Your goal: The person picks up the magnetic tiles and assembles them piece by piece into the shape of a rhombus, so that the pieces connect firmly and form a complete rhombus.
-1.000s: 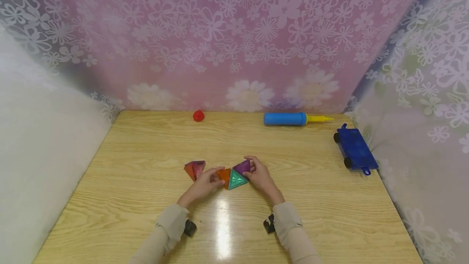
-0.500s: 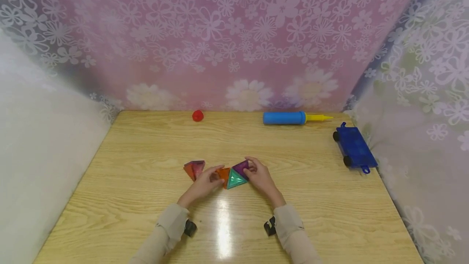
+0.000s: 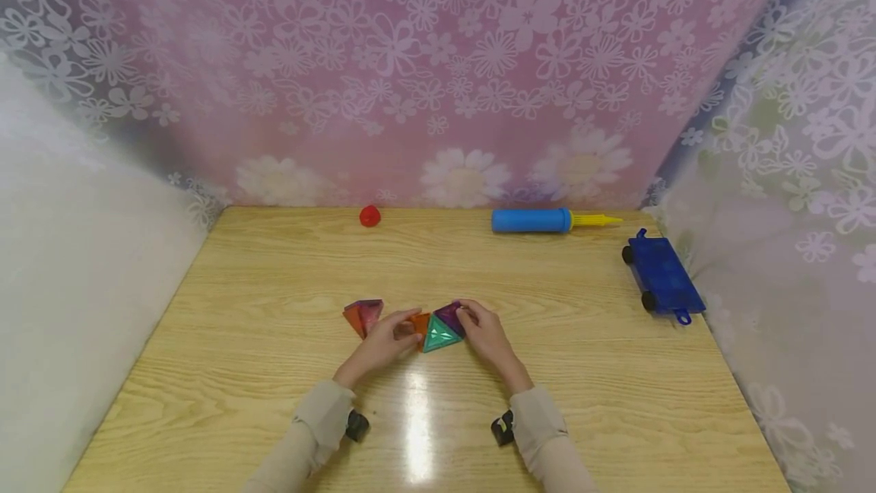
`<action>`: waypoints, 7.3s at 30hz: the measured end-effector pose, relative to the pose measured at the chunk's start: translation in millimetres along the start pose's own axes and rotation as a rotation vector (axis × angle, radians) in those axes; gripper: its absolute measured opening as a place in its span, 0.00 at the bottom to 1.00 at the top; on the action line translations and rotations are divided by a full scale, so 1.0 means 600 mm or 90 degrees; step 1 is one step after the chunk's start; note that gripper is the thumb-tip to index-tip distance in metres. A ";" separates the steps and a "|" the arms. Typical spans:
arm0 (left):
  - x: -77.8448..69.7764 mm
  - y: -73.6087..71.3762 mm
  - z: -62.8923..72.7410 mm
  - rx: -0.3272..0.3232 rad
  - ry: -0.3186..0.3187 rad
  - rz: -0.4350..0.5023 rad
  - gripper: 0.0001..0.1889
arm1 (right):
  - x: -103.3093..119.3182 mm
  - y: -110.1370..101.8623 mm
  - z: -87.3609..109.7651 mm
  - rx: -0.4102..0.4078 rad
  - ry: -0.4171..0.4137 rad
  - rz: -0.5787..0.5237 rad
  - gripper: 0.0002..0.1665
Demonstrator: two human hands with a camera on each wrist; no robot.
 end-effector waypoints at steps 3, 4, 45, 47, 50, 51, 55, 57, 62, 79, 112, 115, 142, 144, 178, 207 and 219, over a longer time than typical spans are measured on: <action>-0.004 0.000 0.002 -0.004 -0.002 -0.005 0.26 | 0.004 0.002 0.001 -0.002 -0.005 -0.001 0.19; -0.006 0.000 0.003 -0.005 -0.003 -0.007 0.26 | 0.007 0.003 0.001 -0.002 -0.004 -0.006 0.19; -0.016 0.013 -0.003 0.030 -0.004 -0.025 0.25 | 0.098 0.015 0.020 0.083 -0.128 -0.040 0.16; -0.015 0.014 -0.004 0.030 -0.004 -0.025 0.25 | 0.101 0.014 0.021 0.085 -0.128 -0.036 0.16; -0.014 0.015 -0.005 0.028 0.001 -0.028 0.25 | 0.106 0.013 0.022 0.084 -0.126 -0.033 0.16; -0.013 0.015 -0.005 0.027 0.002 -0.029 0.25 | 0.107 0.013 0.022 0.085 -0.123 -0.035 0.16; -0.012 0.015 -0.006 0.029 0.004 -0.031 0.25 | 0.103 0.014 0.022 0.086 -0.114 -0.039 0.17; -0.012 0.014 -0.005 0.031 0.004 -0.029 0.25 | 0.100 0.015 0.021 0.085 -0.119 -0.037 0.17; -0.013 0.011 -0.005 0.030 0.004 -0.032 0.23 | 0.058 0.025 0.020 0.072 -0.103 -0.027 0.18; -0.026 0.008 -0.002 0.006 0.019 -0.035 0.12 | 0.091 0.023 0.019 0.143 -0.131 -0.075 0.19; -0.025 -0.151 0.035 -0.227 0.035 -0.023 0.16 | 0.031 0.033 0.019 0.056 -0.079 0.000 0.20; -0.004 -0.159 0.037 -0.235 0.024 -0.048 0.18 | 0.031 0.033 0.019 0.051 -0.078 0.011 0.21; 0.054 -0.135 0.027 -0.108 0.077 -0.060 0.22 | 0.023 0.038 0.019 0.105 -0.062 0.032 0.29; 0.040 -0.127 0.029 -0.105 0.063 -0.070 0.22 | 0.023 0.037 0.018 0.100 -0.060 0.032 0.28; -0.012 -0.044 0.005 -0.047 -0.006 -0.066 0.19 | 0.011 0.023 -0.004 0.109 -0.115 0.072 0.24; -0.005 -0.039 0.002 -0.062 0.032 -0.069 0.17 | 0.039 0.032 -0.010 0.084 -0.193 0.058 0.20; -0.003 -0.038 0.002 -0.077 0.037 -0.068 0.17 | 0.040 0.039 -0.014 0.075 -0.177 0.073 0.22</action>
Point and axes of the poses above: each hand's wrist, its own z-axis away from the middle knuckle, its own y-axis out of the palm, x = y × z, the point moved 5 cm from there along -z, towards the middle knuckle, and after that the axes turned 13 degrees about -y, right-handed, at the moved point
